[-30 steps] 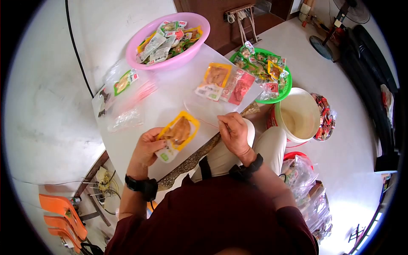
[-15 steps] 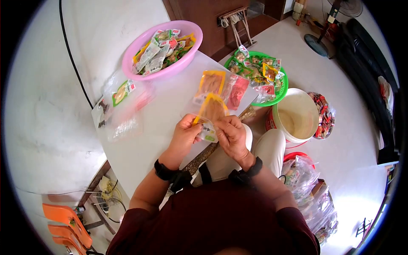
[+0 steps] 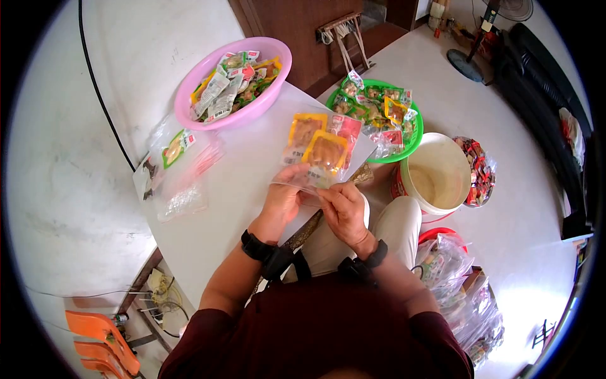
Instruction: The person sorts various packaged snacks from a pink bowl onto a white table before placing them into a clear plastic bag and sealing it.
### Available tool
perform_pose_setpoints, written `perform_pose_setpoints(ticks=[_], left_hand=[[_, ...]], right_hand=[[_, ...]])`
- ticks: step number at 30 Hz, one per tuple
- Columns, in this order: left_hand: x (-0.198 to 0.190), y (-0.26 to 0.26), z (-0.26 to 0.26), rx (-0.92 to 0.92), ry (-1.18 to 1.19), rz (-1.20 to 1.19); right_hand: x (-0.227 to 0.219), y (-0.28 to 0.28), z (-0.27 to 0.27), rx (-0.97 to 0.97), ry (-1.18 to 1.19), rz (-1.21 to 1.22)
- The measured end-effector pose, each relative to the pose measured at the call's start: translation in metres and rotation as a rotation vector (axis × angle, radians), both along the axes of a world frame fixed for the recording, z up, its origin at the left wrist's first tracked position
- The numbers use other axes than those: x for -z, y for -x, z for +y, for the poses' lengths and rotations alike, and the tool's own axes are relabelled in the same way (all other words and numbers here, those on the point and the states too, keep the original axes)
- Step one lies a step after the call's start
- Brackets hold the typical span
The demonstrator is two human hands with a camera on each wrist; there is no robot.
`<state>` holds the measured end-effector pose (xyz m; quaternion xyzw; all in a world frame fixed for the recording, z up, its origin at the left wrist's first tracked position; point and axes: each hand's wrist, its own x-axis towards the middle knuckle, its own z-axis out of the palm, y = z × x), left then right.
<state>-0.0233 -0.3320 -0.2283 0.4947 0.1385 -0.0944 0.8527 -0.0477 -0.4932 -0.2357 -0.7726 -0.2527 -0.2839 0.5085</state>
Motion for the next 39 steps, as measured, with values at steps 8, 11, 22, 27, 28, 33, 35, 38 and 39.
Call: perform_pose_setpoints(ticks=[8, 11, 22, 27, 28, 33, 35, 38, 39], left_hand=[[0.007, -0.022, -0.008, 0.155, -0.337, -0.168], [-0.008, -0.023, -0.016, 0.203, -0.379, -0.121], [0.027, -0.03, -0.02, 0.119, -0.209, -0.221], [0.013, 0.001, 0.008, 0.323, -0.645, -0.569], [0.01, 0.009, 0.017, 0.344, -0.834, -0.702], [-0.078, 0.033, 0.068, 0.757, -0.769, -0.297], [-0.107, 0.012, 0.094, 0.399, -1.192, -0.538], [-0.127, -0.038, 0.123, -0.15, -1.6, -0.719], [-0.128, -0.054, 0.129, -0.261, -1.799, -0.765]], right_hand=[[0.008, 0.0, -0.001, -0.074, 0.062, -0.06], [0.008, -0.001, -0.001, -0.062, 0.053, -0.069], [0.009, 0.001, 0.003, -0.072, 0.083, -0.067], [0.016, -0.002, 0.003, -0.059, 0.073, -0.052], [0.016, -0.001, 0.003, -0.056, 0.07, -0.044], [0.02, -0.002, 0.003, -0.056, 0.091, -0.003], [0.016, -0.002, 0.005, -0.062, 0.105, -0.005], [0.01, -0.002, 0.005, -0.085, 0.138, -0.01], [0.011, -0.004, 0.004, -0.083, 0.141, -0.017]])
